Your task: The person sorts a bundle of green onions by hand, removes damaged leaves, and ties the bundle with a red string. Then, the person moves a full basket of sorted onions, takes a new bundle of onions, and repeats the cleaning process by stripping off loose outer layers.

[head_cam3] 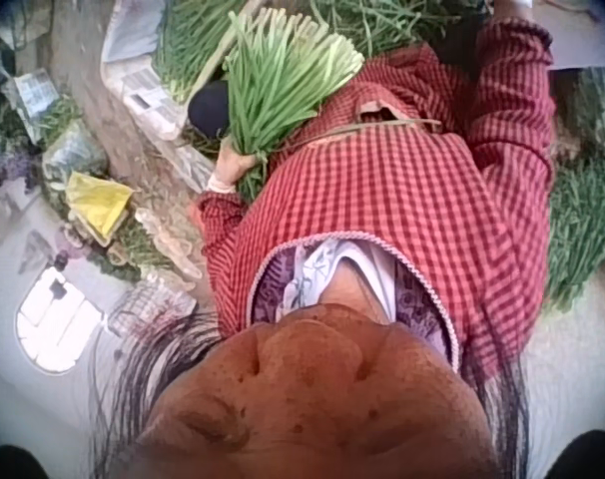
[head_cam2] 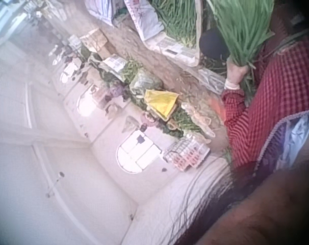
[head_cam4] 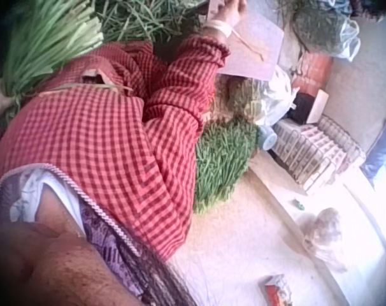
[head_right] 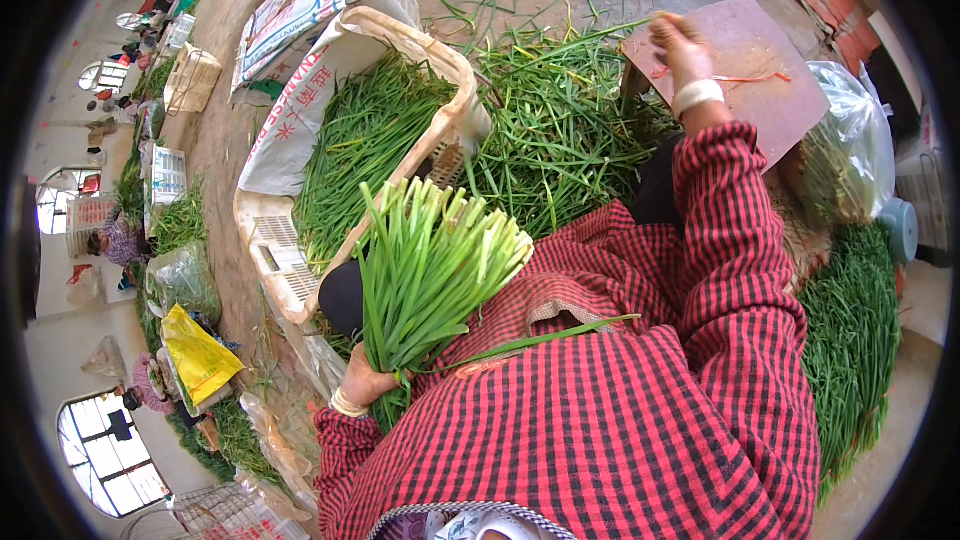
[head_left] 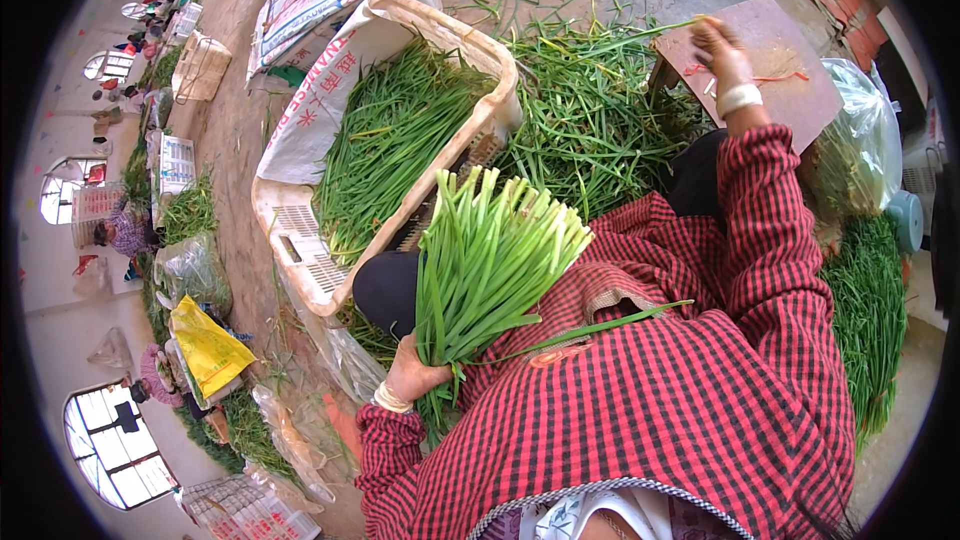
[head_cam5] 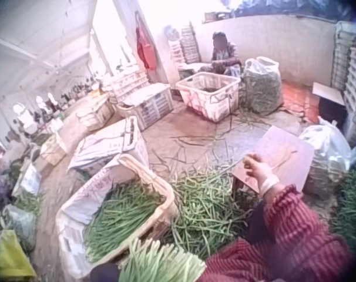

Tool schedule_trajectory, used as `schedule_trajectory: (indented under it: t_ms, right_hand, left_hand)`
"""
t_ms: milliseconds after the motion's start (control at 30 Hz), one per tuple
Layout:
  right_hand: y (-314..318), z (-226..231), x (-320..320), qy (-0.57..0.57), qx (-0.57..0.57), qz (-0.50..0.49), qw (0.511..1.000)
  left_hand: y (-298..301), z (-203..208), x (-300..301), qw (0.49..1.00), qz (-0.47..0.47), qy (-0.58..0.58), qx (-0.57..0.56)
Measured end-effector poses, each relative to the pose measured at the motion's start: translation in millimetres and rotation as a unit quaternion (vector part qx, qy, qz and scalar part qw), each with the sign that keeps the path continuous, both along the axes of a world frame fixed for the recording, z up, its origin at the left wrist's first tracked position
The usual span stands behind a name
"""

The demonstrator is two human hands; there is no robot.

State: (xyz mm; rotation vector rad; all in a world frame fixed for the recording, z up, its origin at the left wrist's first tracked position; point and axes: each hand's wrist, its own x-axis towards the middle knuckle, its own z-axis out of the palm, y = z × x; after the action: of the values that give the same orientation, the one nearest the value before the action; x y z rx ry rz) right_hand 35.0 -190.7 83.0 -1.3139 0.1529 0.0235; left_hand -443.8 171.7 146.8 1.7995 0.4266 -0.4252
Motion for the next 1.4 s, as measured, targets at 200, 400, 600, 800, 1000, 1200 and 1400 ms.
schedule_trajectory:
  t_ms: [200,400,600,800,1000,1200,1400]
  right_hand:
    - [96,46,-137,-0.134,-0.127,0.58,0.793]
    - [118,40,-161,-0.037,-0.004,0.641,0.767]
    - [116,26,-169,-0.091,-0.076,0.585,0.802]
    - [92,46,-147,-0.143,-0.175,0.64,0.734]
    - [65,57,-91,-0.161,-0.161,0.453,0.862]
    - [15,2,9,-0.189,-0.305,0.143,0.922]
    - [108,73,-138,-0.358,-0.219,0.541,0.729]
  left_hand:
    - [-12,2,9,1.0,0.015,-0.003,-0.005]
    - [-11,3,8,1.0,-0.014,0.0,0.015]
    - [-12,-2,8,1.0,-0.026,0.013,0.009]
    - [-7,1,13,0.998,-0.058,0.036,-0.001]
    - [1,4,9,0.995,-0.071,0.064,-0.039]
    - [2,4,7,0.995,-0.074,0.052,-0.041]
    - [3,2,17,0.993,-0.096,0.06,-0.043]
